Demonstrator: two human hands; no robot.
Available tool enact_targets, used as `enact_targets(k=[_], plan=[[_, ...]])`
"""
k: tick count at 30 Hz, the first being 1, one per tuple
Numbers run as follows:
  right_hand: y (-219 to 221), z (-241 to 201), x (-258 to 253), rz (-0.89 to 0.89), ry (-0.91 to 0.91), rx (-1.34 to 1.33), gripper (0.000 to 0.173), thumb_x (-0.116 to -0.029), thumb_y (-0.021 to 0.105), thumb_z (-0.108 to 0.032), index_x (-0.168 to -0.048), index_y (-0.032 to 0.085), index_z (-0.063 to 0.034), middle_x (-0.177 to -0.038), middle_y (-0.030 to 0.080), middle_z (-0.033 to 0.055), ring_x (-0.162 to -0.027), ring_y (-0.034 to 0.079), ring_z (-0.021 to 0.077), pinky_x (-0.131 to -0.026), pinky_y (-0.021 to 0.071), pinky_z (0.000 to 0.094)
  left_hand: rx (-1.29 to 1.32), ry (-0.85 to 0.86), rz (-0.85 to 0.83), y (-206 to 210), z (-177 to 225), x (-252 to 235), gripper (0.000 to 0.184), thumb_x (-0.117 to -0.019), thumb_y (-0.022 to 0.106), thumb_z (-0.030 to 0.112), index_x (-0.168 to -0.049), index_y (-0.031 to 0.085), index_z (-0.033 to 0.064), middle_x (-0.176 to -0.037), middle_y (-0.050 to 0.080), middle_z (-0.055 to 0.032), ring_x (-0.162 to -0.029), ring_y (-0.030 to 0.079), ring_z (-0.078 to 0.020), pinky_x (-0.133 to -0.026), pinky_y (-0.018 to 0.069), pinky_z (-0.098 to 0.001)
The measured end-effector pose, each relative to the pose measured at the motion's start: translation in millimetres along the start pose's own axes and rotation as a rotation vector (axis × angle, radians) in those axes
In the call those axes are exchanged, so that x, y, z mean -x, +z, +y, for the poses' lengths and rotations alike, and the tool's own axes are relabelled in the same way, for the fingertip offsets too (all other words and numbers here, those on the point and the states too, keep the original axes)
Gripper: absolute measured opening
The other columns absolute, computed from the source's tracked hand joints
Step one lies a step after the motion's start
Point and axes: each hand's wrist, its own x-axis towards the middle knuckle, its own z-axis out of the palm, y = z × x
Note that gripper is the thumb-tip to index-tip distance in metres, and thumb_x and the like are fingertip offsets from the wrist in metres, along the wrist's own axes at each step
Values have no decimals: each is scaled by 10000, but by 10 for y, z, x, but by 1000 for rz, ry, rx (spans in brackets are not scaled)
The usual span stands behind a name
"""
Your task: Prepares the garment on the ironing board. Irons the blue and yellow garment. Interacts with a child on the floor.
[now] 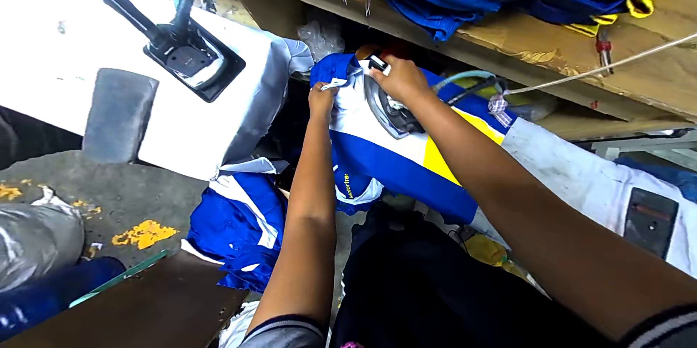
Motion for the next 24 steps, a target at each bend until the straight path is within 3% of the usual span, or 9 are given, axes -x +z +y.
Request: enact_targets(k=[3,7,11,19,24], plan=[[-11,-180,-184,3,15,-66,554,-1062,503,-499,-1450,565,-109,-1313,663,207,-1244,627,392,-1008,485,627,-10,4,19,11,1,3,261,-970,646,134,-1172,636,-33,-1155,654,-201,-1075,616,-263,-953,490,-475],[25,-125,21,-45,-20,-12,572,-1068,490,-498,-1470,540,-94,-1299,665,225,-1227,634,408,-989,492,635,-40,14,25,0,-13,36,272,-968,648,146,-1167,641,-40,-1171,655,-209,-1105,614,-278,-976,480,-494],[40,136,372,-103,-38,81,572,-1069,478,-520,-1450,551,-99,-1230,683,249,-1165,657,444,-942,508,652,-46,7,3,-28,-5,28,269,-979,636,156,-1171,636,-32,-1158,653,-202,-1083,615,-269,-960,486,-486],[-60,733,694,75,247,-53,554,-1064,500,-517,-1443,562,-118,-1194,694,259,-1132,663,467,-921,505,663,21,-13,-20,-59,-45,-9,290,-978,646,147,-1207,630,-30,-1160,659,-194,-1058,626,-242,-947,500,-451],[29,956,1086,-40,137,23,541,-1067,511,-505,-1466,545,-141,-1051,710,278,-993,690,491,-841,514,687,18,-18,-25,-56,-48,-18,275,-979,644,141,-1199,621,-22,-1131,653,-178,-998,622,-215,-888,512,-421]])
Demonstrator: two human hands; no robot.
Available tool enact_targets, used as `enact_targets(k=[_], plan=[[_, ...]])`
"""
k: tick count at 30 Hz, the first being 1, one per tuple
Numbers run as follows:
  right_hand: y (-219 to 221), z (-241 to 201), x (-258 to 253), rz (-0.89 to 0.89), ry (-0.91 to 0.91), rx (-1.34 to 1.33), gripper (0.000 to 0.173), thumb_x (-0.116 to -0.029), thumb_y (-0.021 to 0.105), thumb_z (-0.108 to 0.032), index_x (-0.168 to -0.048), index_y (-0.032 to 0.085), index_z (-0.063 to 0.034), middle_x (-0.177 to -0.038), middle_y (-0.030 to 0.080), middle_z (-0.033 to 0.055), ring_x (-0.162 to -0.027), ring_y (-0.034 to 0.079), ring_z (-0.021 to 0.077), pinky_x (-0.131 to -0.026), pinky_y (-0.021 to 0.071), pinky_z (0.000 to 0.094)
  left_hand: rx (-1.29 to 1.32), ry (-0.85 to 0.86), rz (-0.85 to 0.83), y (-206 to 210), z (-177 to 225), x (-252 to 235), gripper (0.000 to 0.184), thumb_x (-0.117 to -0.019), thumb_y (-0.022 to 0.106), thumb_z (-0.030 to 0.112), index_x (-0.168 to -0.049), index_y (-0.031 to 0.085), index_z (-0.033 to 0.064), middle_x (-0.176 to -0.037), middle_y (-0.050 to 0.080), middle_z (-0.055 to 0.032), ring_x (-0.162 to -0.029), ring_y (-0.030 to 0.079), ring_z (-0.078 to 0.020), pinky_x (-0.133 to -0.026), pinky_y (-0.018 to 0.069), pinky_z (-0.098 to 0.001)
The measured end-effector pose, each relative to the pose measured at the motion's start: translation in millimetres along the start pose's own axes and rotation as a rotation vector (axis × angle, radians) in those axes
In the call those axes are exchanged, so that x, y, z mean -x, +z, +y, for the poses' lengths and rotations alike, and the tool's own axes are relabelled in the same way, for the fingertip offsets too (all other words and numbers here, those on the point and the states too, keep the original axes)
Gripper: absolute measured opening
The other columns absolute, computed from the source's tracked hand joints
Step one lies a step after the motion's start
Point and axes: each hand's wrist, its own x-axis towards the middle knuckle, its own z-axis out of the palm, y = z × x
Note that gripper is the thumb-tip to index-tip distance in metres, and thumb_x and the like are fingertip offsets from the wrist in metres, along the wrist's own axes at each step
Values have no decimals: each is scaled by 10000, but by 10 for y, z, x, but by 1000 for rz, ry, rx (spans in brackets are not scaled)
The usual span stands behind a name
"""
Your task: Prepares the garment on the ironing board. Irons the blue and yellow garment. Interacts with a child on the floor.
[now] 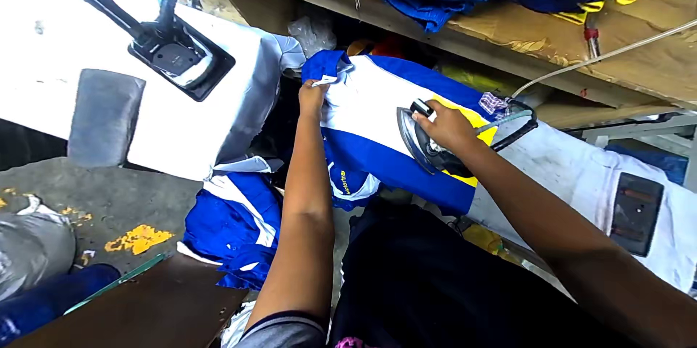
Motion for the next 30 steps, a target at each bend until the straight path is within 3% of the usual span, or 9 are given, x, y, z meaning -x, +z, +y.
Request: enact_targets(k=[4,7,11,20,25,30], plan=[[34,370,270,52,78,-36,521,-1063,530,-492,-1444,570,-141,-1016,710,293,-958,688,518,-813,507,708,12,-2,-4,-4,-1,4,282,-975,649,138,-1209,627,-19,-1145,656,-174,-997,624,-207,-889,515,-406],[-50,566,253,165,220,-127,551,-1070,520,-476,-1447,556,-75,-1116,686,326,-1051,661,537,-883,487,719,14,-1,-5,-3,-1,6,268,-973,646,133,-1195,624,-16,-1124,651,-156,-976,618,-188,-874,516,-388],[-126,539,133,224,301,-170,549,-1075,498,-487,-1429,565,-72,-1179,684,296,-1129,652,495,-936,479,684,-1,1,-9,-2,16,-3,295,-969,652,147,-1215,621,-13,-1150,649,-160,-1005,621,-193,-893,517,-398],[95,697,592,145,296,-130,550,-1090,472,-477,-1436,528,-54,-1039,697,309,-984,686,515,-833,512,680,16,-13,-11,-10,49,69,282,-980,622,125,-1219,603,-24,-1127,644,-153,-961,617,-173,-863,522,-373],[-77,533,295,165,344,-194,575,-1088,467,-489,-1438,519,-36,-1150,679,315,-1110,655,510,-921,488,683,25,-2,-9,-4,41,49,258,-974,640,131,-1194,611,-2,-1056,641,-110,-882,602,-125,-802,519,-327],[-261,315,-168,148,267,-166,593,-1077,454,-529,-1461,521,-82,-1231,673,271,-1175,644,461,-952,493,659,26,19,0,-4,28,47,244,-969,640,131,-1177,613,7,-1038,637,-91,-857,597,-111,-777,517,-315]])
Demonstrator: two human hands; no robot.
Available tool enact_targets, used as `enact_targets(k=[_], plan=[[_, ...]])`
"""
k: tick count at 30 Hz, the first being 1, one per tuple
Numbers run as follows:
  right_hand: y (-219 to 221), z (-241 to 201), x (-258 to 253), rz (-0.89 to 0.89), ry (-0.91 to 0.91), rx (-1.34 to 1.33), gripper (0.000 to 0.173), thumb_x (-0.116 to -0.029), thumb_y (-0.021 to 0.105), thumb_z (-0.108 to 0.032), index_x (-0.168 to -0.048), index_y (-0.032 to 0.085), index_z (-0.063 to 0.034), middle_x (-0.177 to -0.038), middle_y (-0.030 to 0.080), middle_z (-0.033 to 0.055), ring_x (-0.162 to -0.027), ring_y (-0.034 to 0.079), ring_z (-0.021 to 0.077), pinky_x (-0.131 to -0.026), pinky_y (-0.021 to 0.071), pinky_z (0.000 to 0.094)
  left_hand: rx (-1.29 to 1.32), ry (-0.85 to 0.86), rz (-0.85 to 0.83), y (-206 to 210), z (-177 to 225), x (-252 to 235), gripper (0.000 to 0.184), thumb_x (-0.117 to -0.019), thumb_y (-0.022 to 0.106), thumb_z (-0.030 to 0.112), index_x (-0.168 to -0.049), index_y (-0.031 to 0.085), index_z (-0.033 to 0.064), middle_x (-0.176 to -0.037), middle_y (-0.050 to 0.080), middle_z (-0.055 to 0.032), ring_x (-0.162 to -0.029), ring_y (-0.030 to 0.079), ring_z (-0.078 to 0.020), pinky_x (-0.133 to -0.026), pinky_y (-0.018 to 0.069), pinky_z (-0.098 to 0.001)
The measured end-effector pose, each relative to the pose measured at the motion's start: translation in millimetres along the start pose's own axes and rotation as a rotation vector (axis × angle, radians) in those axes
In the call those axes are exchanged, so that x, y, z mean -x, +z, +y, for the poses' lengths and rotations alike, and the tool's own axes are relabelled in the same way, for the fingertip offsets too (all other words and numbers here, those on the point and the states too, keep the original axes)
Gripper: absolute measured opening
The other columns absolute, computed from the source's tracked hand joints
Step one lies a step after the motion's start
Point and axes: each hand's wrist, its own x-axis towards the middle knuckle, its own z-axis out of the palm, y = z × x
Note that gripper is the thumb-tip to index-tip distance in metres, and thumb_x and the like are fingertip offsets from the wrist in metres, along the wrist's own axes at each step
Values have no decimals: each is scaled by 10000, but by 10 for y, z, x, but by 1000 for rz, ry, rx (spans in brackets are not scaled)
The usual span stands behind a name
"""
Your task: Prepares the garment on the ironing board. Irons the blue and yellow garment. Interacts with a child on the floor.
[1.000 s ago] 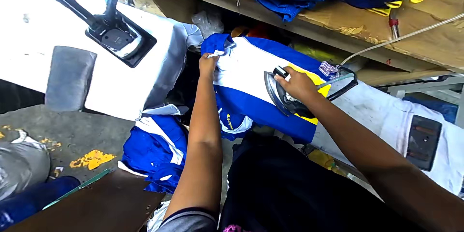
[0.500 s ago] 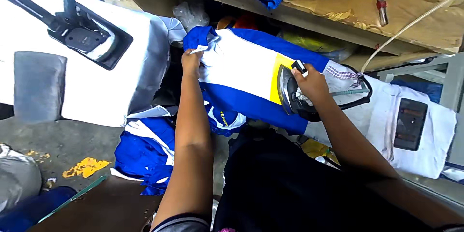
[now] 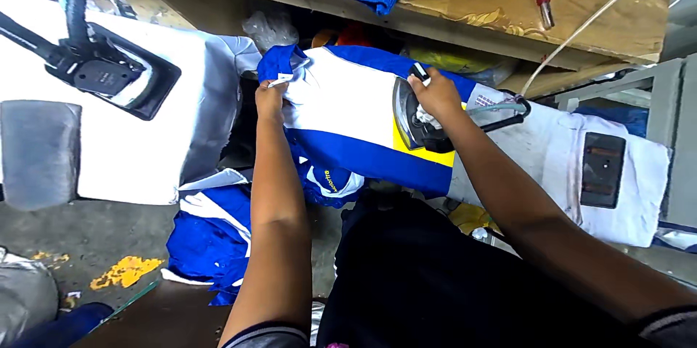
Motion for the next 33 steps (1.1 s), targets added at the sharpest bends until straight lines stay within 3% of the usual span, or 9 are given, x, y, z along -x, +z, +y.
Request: enact_targets(k=[8,15,19,23,28,33], plan=[[95,194,256,-49,-39,38,567,-1077,472,-516,-1446,534,-90,-1151,697,271,-1094,674,473,-898,513,658,1,-10,9,-6,-21,4,276,-975,638,143,-1208,611,-3,-1088,646,-122,-903,612,-143,-819,524,-350],[47,-251,-81,-10,-54,-12,574,-1074,473,-507,-1460,540,-88,-1284,666,241,-1223,632,425,-993,483,644,-21,12,-3,3,-21,3,320,-978,630,146,-1249,593,-22,-1136,644,-148,-955,621,-174,-858,530,-382],[121,-288,79,-61,-113,32,559,-1079,465,-495,-1464,525,-94,-1247,678,240,-1183,651,428,-955,505,640,-31,2,-1,-4,-10,24,301,-980,629,145,-1235,600,-13,-1125,642,-134,-938,614,-158,-845,525,-361],[218,29,533,-191,-172,129,559,-1079,457,-523,-1463,522,-121,-1119,704,265,-1065,685,471,-877,523,664,-21,-6,-5,12,8,39,286,-979,628,139,-1223,594,-8,-1107,631,-123,-918,606,-142,-832,527,-350],[213,666,926,-283,-240,155,529,-1066,534,-474,-1456,545,-116,-1063,719,262,-1001,702,472,-860,531,669,-15,-11,1,-4,-25,-17,306,-981,633,155,-1242,591,1,-1114,637,-118,-920,615,-143,-830,531,-349],[-83,1157,970,-187,-112,80,509,-1065,530,-487,-1432,586,-139,-1049,724,256,-972,702,470,-843,523,680,-21,-7,-13,-3,-28,-11,318,-968,650,173,-1240,589,21,-1111,637,-102,-913,616,-127,-820,534,-344]])
